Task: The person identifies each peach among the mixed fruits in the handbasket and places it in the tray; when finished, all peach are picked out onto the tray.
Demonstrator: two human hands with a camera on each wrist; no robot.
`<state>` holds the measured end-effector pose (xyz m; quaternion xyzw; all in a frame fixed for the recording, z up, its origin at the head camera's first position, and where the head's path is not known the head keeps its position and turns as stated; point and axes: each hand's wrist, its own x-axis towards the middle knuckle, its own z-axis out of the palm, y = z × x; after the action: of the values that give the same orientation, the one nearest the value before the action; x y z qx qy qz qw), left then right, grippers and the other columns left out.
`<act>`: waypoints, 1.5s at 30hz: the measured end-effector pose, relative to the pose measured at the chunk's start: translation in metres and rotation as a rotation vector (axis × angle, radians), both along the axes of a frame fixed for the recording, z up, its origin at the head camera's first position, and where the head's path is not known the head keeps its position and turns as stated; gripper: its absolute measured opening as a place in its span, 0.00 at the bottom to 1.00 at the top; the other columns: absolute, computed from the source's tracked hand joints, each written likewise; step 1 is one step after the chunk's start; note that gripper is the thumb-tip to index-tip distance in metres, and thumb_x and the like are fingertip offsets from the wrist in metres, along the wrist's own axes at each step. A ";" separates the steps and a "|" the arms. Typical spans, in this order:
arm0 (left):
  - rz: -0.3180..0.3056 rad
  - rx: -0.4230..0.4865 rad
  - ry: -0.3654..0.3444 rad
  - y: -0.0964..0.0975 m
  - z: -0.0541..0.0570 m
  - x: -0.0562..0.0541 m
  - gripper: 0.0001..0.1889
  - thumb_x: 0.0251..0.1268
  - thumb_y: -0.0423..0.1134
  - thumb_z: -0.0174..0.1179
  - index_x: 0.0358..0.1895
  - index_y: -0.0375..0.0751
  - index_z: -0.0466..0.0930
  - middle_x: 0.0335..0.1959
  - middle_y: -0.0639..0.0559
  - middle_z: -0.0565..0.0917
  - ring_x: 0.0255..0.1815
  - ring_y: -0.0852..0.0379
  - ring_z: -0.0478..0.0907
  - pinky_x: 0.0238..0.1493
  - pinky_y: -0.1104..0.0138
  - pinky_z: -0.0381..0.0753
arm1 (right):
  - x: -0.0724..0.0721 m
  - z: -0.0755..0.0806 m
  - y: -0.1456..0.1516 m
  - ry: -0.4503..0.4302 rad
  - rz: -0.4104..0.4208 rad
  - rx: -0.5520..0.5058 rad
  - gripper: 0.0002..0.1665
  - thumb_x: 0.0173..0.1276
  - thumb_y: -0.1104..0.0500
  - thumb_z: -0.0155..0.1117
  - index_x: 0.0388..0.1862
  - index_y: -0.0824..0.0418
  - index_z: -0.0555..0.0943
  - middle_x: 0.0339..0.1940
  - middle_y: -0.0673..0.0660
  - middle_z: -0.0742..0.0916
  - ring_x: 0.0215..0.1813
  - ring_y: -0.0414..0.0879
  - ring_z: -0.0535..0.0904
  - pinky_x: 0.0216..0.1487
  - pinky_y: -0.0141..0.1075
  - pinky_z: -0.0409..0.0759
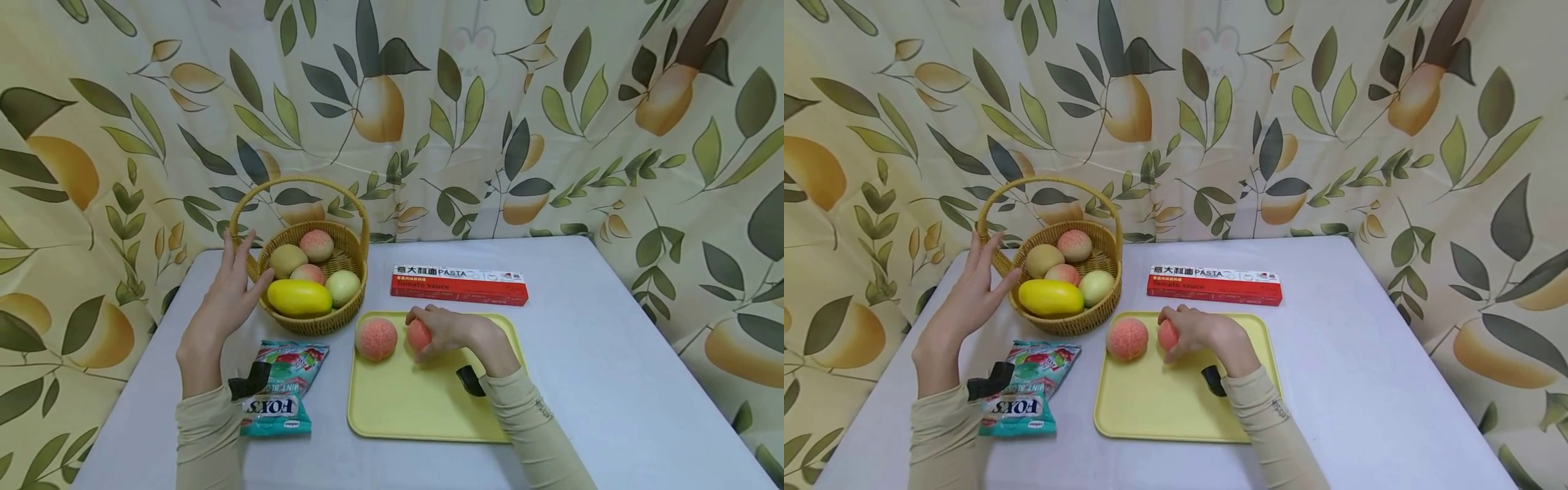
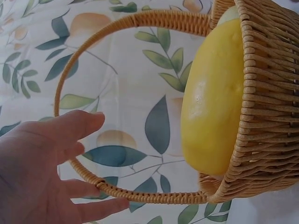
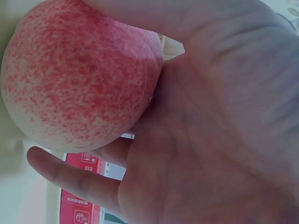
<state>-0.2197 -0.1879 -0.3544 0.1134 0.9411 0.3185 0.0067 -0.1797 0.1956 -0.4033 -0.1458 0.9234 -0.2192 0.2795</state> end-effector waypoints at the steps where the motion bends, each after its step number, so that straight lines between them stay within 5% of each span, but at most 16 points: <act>1: -0.008 0.022 0.008 -0.001 0.000 -0.001 0.45 0.79 0.63 0.45 0.85 0.59 0.26 0.83 0.43 0.18 0.83 0.21 0.38 0.68 0.19 0.47 | 0.000 0.000 0.000 0.001 0.002 0.004 0.40 0.57 0.48 0.81 0.66 0.50 0.72 0.52 0.53 0.79 0.55 0.47 0.76 0.57 0.46 0.82; 7: -0.016 0.191 0.058 -0.013 -0.008 -0.006 0.49 0.80 0.56 0.51 0.83 0.55 0.20 0.86 0.43 0.29 0.85 0.28 0.39 0.76 0.27 0.48 | 0.000 0.000 -0.001 -0.018 0.007 -0.004 0.39 0.58 0.47 0.80 0.66 0.49 0.73 0.53 0.52 0.79 0.56 0.47 0.77 0.61 0.49 0.80; 16: -0.009 0.347 0.004 -0.017 -0.021 -0.016 0.51 0.80 0.56 0.51 0.83 0.50 0.18 0.86 0.42 0.30 0.84 0.28 0.43 0.76 0.28 0.50 | -0.001 0.004 0.003 -0.025 0.025 -0.036 0.38 0.62 0.45 0.76 0.68 0.50 0.72 0.56 0.53 0.79 0.58 0.47 0.76 0.62 0.49 0.79; 25: -0.030 0.358 -0.031 -0.018 -0.025 -0.023 0.50 0.80 0.56 0.50 0.83 0.49 0.19 0.87 0.42 0.32 0.84 0.29 0.47 0.76 0.30 0.53 | -0.009 0.026 -0.025 0.180 0.088 -0.095 0.37 0.73 0.35 0.62 0.74 0.50 0.69 0.73 0.59 0.74 0.74 0.55 0.69 0.74 0.56 0.71; 31: -0.013 0.367 -0.044 -0.022 -0.027 -0.021 0.50 0.81 0.55 0.50 0.82 0.51 0.17 0.86 0.42 0.30 0.84 0.28 0.46 0.76 0.30 0.54 | -0.065 0.040 -0.090 0.313 0.334 0.003 0.34 0.82 0.43 0.52 0.80 0.53 0.60 0.76 0.62 0.71 0.74 0.57 0.70 0.76 0.53 0.71; 38: 0.004 0.362 -0.040 -0.018 -0.029 -0.020 0.50 0.81 0.54 0.50 0.82 0.47 0.18 0.86 0.40 0.30 0.85 0.29 0.46 0.77 0.32 0.54 | -0.144 0.036 -0.146 0.385 0.499 0.260 0.33 0.86 0.56 0.39 0.86 0.56 0.50 0.88 0.59 0.52 0.87 0.58 0.47 0.87 0.51 0.51; 42: 0.020 0.363 -0.039 -0.016 -0.029 -0.017 0.50 0.81 0.55 0.49 0.83 0.46 0.19 0.86 0.42 0.31 0.85 0.32 0.45 0.79 0.34 0.52 | -0.165 0.032 -0.164 0.387 0.525 0.309 0.34 0.86 0.59 0.35 0.87 0.54 0.46 0.88 0.57 0.50 0.89 0.56 0.42 0.88 0.51 0.46; 45: 0.022 0.357 -0.032 -0.016 -0.027 -0.018 0.49 0.81 0.55 0.49 0.83 0.46 0.19 0.86 0.41 0.32 0.85 0.32 0.46 0.80 0.35 0.52 | -0.169 0.030 -0.172 0.430 0.491 0.298 0.35 0.85 0.60 0.40 0.87 0.49 0.48 0.83 0.58 0.62 0.84 0.56 0.55 0.82 0.50 0.61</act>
<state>-0.2374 -0.2044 -0.3813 0.0975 0.8705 0.4823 -0.0021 -0.3485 0.0232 -0.3735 -0.3636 0.9204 0.0274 0.1414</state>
